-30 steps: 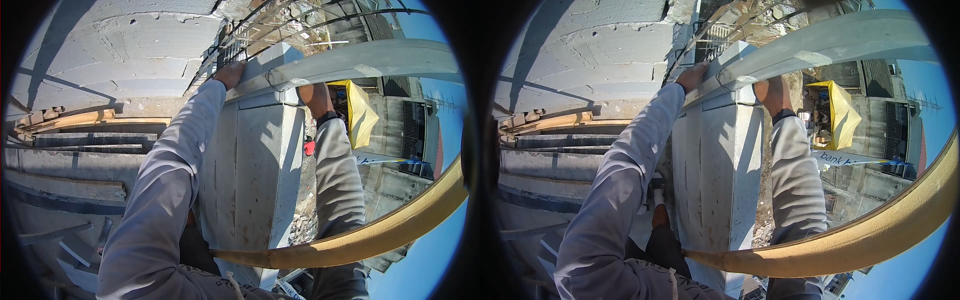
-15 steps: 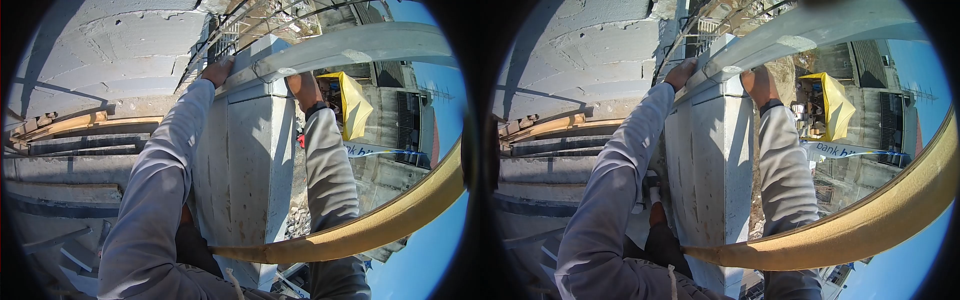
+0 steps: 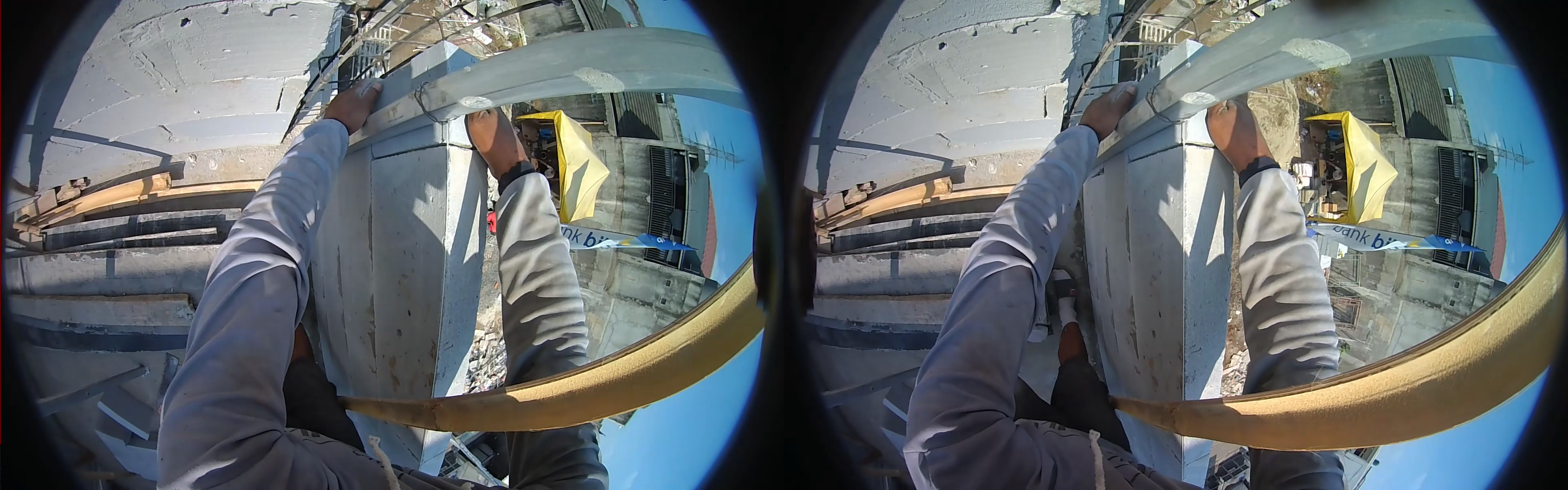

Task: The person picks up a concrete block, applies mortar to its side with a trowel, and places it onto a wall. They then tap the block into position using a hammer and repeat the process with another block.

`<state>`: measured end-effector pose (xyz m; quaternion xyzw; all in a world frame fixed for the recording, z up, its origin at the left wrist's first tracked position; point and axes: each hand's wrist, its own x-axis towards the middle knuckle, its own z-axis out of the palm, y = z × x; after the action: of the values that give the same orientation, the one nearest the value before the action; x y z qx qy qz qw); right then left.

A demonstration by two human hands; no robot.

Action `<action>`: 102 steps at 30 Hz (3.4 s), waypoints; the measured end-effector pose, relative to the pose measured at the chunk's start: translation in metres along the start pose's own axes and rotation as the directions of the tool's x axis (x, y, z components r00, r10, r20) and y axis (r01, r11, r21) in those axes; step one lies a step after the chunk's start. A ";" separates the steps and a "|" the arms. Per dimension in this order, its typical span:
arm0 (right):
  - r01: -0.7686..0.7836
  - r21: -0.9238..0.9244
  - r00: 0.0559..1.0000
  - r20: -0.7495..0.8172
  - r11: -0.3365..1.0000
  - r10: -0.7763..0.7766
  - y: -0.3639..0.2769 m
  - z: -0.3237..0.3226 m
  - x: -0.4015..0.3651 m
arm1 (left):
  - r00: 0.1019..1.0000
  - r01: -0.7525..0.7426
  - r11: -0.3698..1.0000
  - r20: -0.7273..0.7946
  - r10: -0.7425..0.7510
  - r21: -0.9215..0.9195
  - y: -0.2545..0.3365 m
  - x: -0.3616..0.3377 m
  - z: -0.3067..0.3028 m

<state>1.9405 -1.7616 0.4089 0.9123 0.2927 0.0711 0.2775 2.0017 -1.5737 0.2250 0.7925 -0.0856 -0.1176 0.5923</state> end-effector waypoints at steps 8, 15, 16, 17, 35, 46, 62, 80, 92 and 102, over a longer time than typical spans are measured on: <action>0.004 0.044 0.999 -0.046 0.999 -0.002 0.001 0.002 0.000 | 1.000 0.012 1.000 0.004 -0.012 -0.009 -0.003 0.001 0.001; -0.120 0.151 0.992 -0.015 0.981 0.124 0.000 0.010 0.002 | 1.000 -0.016 1.000 -0.022 0.017 0.027 -0.014 0.005 0.004; -0.113 0.137 0.993 0.001 0.984 0.114 0.001 0.008 0.003 | 1.000 -0.016 1.000 -0.022 0.017 0.026 -0.009 0.004 0.000; -0.107 0.124 0.994 0.022 0.987 0.105 0.001 0.007 0.003 | 1.000 0.005 1.000 0.011 -0.004 -0.013 -0.004 0.001 -0.003; -0.388 0.351 0.919 0.215 0.852 0.330 0.002 0.022 0.010 | 0.981 -0.116 0.931 -0.188 0.053 -0.345 0.097 -0.040 -0.037; -0.436 0.432 0.887 0.357 0.790 0.294 -0.001 -0.013 0.015 | 0.883 -0.334 0.942 0.354 0.308 0.014 0.127 -0.004 -0.071; -0.516 0.684 0.848 0.321 0.515 0.422 0.003 0.014 0.010 | 0.746 -0.511 0.859 0.511 0.427 0.028 0.130 0.015 -0.072; -0.544 0.729 0.813 0.334 0.416 0.477 0.002 0.025 0.008 | 0.856 0.035 0.994 0.517 0.021 -0.100 0.148 0.005 -0.071; -0.639 0.677 0.753 0.453 0.365 0.477 -0.003 0.001 0.016 | 0.846 -0.144 0.959 0.472 0.247 -0.243 0.137 0.016 -0.062; -0.617 0.667 0.776 0.425 0.417 0.467 -0.003 0.005 0.014 | 0.785 -0.572 0.755 0.481 0.390 0.321 0.130 0.013 -0.067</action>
<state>1.9522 -1.7536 0.4025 0.9846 -0.0434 -0.0566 -0.1593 2.0336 -1.5531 0.3667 0.8174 -0.4300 -0.0879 0.3732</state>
